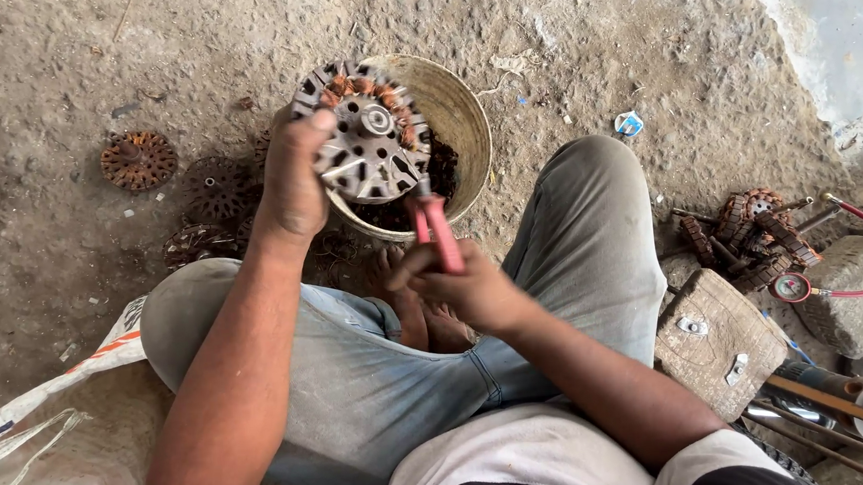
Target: The person sits on the ground and uses pliers to pull copper wire coils out of a circular metal stator. The removed wire pieces fall into a bucket placed between the legs. The person rotates the stator to access different slots and continues removing the wire until the end of the clip.
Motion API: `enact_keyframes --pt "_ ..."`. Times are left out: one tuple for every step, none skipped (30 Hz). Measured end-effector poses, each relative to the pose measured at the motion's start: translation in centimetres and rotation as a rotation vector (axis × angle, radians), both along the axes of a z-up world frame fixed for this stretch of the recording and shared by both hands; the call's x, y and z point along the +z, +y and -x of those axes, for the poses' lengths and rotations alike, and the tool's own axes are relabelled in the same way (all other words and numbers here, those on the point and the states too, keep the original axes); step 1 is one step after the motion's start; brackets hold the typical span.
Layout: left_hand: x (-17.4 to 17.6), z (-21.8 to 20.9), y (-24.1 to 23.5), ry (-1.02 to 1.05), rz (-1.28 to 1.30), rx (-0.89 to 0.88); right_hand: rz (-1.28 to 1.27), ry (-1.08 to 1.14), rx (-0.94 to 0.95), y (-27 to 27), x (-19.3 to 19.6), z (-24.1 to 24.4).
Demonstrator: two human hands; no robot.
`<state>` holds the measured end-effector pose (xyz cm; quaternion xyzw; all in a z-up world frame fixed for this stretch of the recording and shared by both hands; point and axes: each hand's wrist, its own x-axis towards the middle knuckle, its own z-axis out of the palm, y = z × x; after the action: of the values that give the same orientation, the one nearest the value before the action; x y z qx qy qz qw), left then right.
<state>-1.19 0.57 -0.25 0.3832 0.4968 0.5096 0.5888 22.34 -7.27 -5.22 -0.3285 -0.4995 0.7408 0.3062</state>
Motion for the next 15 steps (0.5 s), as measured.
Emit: enact_keyframes --pt "0.3 0.1 -0.2 0.303 -0.037 -0.065 -0.320 -0.389 -0.096 0.1 -0.6 0.6" --pt "0.6 -0.1 -0.3 0.606 -0.077 -0.141 -0.375 -0.523 -0.062 0.1 -1.2 0.8" --pt "0.7 -0.5 -0.4 0.671 -0.218 -0.134 -0.427 -0.657 -0.025 0.4 -1.8 0.9" --pt "0.8 -1.1 -0.6 0.730 -0.362 -0.115 -0.486 -0.794 0.021 0.7 -2.2 0.7" --pt "0.9 -1.8 -0.6 0.786 -0.508 -0.094 -0.475 -0.647 -0.027 0.6 -2.4 0.8" --pt "0.9 -2.2 -0.7 0.703 -0.429 -0.054 -0.467 -0.485 -0.054 0.7 -2.6 1.1" --pt "1.0 -2.6 -0.7 0.618 -0.353 -0.014 -0.453 -0.323 -0.080 0.9 -2.6 1.2" --pt "1.2 -2.5 -0.4 0.539 -0.284 0.017 -0.229 -0.344 -0.065 1.2 -2.7 1.4" --pt "1.5 -2.0 -0.2 0.388 -0.202 0.043 -0.005 -0.362 -0.047 1.7 -2.7 1.4" --pt "1.6 -1.9 -0.1 0.229 -0.112 0.060 0.230 -0.385 -0.031 1.7 -2.6 1.0" --pt "1.7 -1.7 -0.1 0.070 -0.023 0.077 0.240 -0.327 -0.035 1.8 -2.6 0.6" --pt "2.0 -1.4 -0.1 -0.028 -0.037 0.080 0.245 -0.272 -0.040 2.1 -2.4 0.1" --pt "2.3 -1.1 -0.3 -0.127 -0.050 0.083 0.250 -0.217 -0.044 2.1 -2.1 -0.2" --pt "2.8 -0.8 -0.1 -0.224 -0.074 0.088 0.144 -0.256 -0.064 2.5 -1.9 -0.3" --pt "3.2 -0.7 0.1 -0.277 -0.073 0.077 0.038 -0.294 -0.084 2.9 -1.6 -0.3"
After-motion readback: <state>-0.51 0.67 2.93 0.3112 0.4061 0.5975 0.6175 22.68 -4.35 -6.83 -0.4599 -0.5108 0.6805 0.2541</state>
